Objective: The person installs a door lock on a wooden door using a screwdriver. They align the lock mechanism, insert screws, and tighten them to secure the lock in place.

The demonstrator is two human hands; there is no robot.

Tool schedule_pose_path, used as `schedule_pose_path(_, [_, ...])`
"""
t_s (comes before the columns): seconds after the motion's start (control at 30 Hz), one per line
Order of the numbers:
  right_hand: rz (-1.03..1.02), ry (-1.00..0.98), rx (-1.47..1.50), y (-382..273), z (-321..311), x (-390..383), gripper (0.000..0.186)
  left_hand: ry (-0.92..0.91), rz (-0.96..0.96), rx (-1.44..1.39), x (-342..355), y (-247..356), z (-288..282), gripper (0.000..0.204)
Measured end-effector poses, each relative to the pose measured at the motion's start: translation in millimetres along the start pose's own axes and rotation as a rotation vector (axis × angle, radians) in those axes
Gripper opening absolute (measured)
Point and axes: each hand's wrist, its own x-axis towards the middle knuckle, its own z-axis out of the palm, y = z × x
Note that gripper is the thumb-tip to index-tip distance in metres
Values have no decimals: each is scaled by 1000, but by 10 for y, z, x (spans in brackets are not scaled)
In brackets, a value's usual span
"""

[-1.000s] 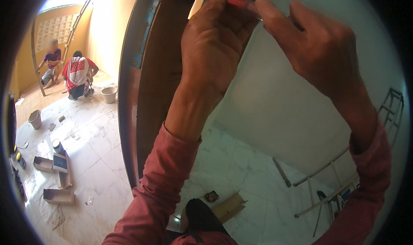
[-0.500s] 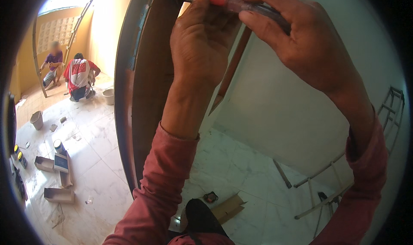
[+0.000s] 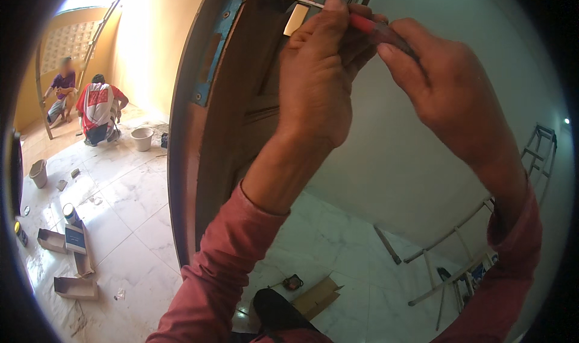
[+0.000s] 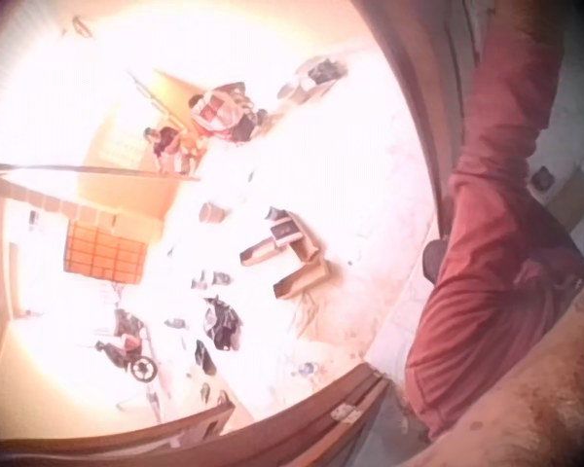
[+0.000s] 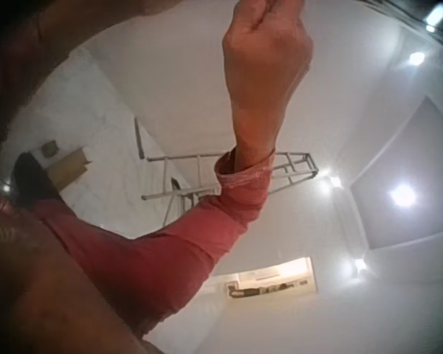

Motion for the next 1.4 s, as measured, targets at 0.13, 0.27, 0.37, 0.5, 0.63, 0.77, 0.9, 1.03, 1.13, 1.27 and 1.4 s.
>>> schedule_pose_path(0.13, [-80,68,-242,-4,112,36,31,38,27,-15,11,-65,8,39])
schedule_pose_path(0.27, [685,-558,834,63,-115,163,47,87,18,-83,0,-68,-15,40])
schedule_pose_path(0.37, [727,-596,879,92,-266,223,56,46,74,-22,4,-78,5,41])
schedule_pose_path(0.5, [464,-368,571,17,-286,115,46,118,111,11,-11,-92,78,41])
schedule_pose_path(0.63, [-413,204,-681,-12,-129,-63,43,109,105,27,-24,-34,116,40])
schedule_pose_path(0.77, [-368,208,-803,118,-66,-131,39,106,55,-7,-32,27,111,40])
schedule_pose_path(0.9, [-305,190,-796,180,19,-162,32,86,22,-2,-29,41,42,41])
schedule_pose_path(1.03, [15,34,34,80,-9,-85,23,95,35,-7,-37,-25,14,40])
schedule_pose_path(1.13, [490,-286,697,5,-227,29,26,114,63,39,-7,-74,50,38])
schedule_pose_path(1.27, [507,-420,842,119,-373,83,37,-157,390,117,144,-65,35,32])
schedule_pose_path(1.4, [380,-422,838,413,-324,-33,39,187,-14,44,109,-96,28,32])
